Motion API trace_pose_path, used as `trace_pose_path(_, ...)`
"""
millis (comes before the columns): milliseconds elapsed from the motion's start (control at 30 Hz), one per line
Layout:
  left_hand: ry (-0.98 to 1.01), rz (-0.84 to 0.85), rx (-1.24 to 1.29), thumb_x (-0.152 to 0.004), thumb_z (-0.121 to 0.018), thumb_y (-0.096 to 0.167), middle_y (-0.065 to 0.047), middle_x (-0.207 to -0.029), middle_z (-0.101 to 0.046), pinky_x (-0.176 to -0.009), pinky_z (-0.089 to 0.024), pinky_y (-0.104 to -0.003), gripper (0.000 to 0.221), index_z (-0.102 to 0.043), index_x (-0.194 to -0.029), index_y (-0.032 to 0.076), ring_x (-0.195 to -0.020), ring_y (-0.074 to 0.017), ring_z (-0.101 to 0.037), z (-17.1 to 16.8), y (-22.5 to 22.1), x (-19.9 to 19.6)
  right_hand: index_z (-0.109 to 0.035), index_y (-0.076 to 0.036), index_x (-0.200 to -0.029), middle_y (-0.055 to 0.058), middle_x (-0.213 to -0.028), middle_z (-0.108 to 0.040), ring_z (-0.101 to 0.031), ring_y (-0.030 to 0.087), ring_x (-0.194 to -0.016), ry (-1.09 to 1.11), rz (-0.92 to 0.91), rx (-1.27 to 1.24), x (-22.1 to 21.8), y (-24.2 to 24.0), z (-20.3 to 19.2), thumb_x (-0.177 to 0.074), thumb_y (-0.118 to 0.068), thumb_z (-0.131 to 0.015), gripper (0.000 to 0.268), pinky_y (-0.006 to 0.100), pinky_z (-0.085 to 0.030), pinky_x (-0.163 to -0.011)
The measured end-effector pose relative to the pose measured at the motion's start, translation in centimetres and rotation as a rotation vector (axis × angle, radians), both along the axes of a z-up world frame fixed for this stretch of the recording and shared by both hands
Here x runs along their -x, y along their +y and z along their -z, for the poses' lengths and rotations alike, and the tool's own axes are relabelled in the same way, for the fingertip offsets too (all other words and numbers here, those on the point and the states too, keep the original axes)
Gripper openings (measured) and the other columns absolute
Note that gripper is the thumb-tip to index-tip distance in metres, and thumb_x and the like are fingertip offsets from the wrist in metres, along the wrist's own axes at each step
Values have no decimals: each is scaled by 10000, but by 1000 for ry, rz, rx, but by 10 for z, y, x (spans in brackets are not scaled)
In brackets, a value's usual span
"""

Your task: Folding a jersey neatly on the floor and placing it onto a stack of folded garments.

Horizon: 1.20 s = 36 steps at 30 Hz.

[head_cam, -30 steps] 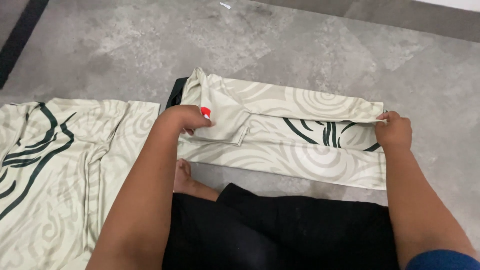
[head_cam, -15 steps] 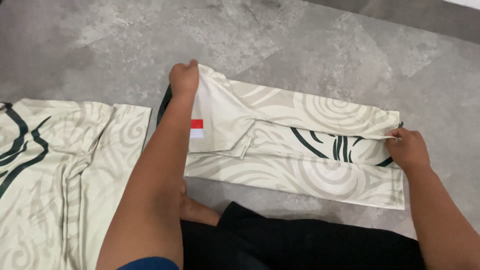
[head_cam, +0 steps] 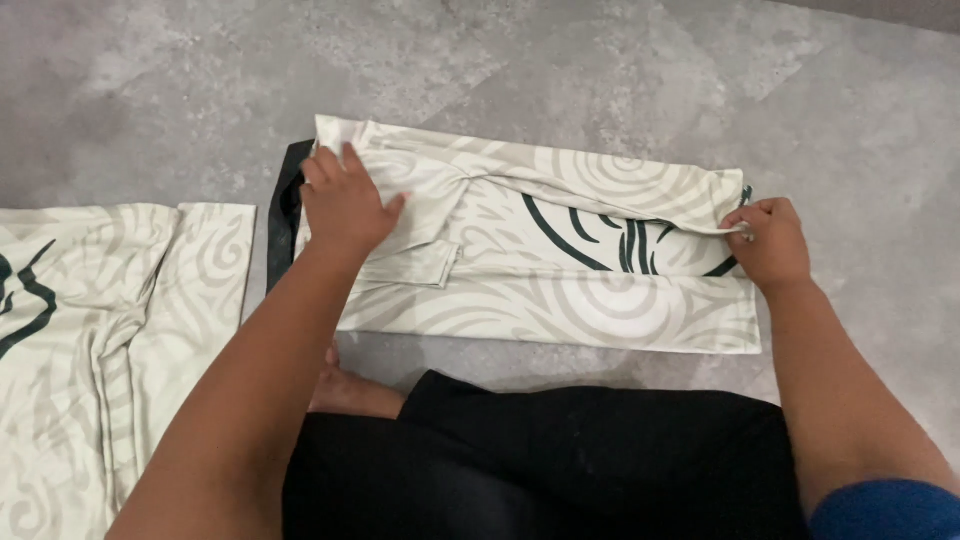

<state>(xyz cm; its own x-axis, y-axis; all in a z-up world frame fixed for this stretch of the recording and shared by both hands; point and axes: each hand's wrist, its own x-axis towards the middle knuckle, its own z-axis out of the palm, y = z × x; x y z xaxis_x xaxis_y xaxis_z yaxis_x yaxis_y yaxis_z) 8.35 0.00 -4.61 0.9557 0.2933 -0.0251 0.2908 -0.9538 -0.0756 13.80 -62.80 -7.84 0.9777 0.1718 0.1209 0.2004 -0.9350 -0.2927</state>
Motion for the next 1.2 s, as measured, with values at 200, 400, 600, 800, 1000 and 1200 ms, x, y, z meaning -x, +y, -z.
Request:
trace_pose_path(200,148,512,80,-1050,-564,370,-106,-1259,-542,-936,-595,-440,359,-591,-1284,98,-1290,-341,-537,53,7,20,-788,-201,-1059,156,-1228,-599,-679,358,-1134,70,77,31,12,21,-14,-1026,-134,-746,85,449,-599,-925)
trace_pose_path(400,151,547,95,-1091,-481,257,-145,-922,-655,-804,-616,-451,268,-527,-1307,105,-871,-378,-755,-65,1,59,-786,-178,-1084,183,-1199,-625,-681,375,-1106,116,94,-8,15,22,-16,-1027,-129,-739,89,459,-600,-901)
trace_pose_path(600,427,589,184,-1079,-498,470,-232,-1034,-735,-919,-587,-579,426,-521,-1324,122,-976,-470,-741,-102,-14,85,-808,-110,-1075,244,-1172,-709,-716,425,-1070,204,123,-41,16,28,-27,-1021,-51,-698,136,485,-589,-885)
trace_pose_path(800,416,637,-42,-1001,-638,413,-77,-1220,-762,-867,-623,-509,444,-537,-1403,252,-982,-368,-784,-86,1,75,-709,-181,-1307,174,-1174,-715,-684,369,-1167,167,136,68,25,24,-38,-1035,-87,-664,291,454,-481,-1081)
trace_pose_path(1000,517,643,-55,-1006,-603,470,21,-1210,-721,-860,-639,-464,382,-595,-1364,337,-921,-322,-780,-74,-5,63,-699,-111,-1248,157,-1115,-750,-699,370,-1095,172,408,-182,0,28,-21,-1109,-274,-608,233,510,-547,-923)
trace_pose_path(1200,517,646,-78,-1018,-583,422,40,-1223,-692,-855,-648,-471,370,-578,-1381,355,-908,-329,-785,-50,-1,49,-707,-44,-1198,142,-1065,-762,-724,364,-1045,196,560,-325,-50,20,14,-954,-535,-842,565,497,-593,-870)
